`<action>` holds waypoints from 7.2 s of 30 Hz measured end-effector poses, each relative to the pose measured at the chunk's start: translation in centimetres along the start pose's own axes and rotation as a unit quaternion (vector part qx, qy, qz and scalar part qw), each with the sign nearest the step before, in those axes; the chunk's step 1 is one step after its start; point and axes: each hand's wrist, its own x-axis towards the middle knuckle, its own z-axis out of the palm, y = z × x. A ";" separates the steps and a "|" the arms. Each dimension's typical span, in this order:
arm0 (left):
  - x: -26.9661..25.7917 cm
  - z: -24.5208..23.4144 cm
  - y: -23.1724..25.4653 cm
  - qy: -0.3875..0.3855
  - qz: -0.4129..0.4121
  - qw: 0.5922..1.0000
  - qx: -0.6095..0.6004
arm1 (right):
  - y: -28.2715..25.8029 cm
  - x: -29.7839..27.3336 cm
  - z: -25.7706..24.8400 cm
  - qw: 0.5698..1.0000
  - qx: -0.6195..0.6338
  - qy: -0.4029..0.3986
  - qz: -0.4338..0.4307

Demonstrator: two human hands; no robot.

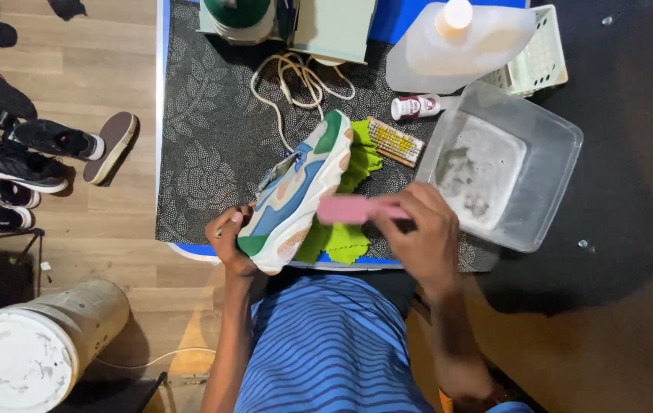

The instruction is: Cleaning a sneaker using a brush and soapy water at a service counter.

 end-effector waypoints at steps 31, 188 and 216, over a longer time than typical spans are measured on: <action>-0.2 0.1 0.3 0.011 -0.001 1.000 0.019 | 0.9 0.0 1.1 0.992 -0.011 0.054 -0.109; 0.6 8.9 8.7 -0.046 -0.045 0.937 0.343 | -4.5 -4.7 3.3 0.933 0.358 -0.029 0.015; -0.5 0.4 2.7 0.085 -0.054 0.949 0.299 | -4.4 0.5 3.7 0.989 0.137 0.044 -0.028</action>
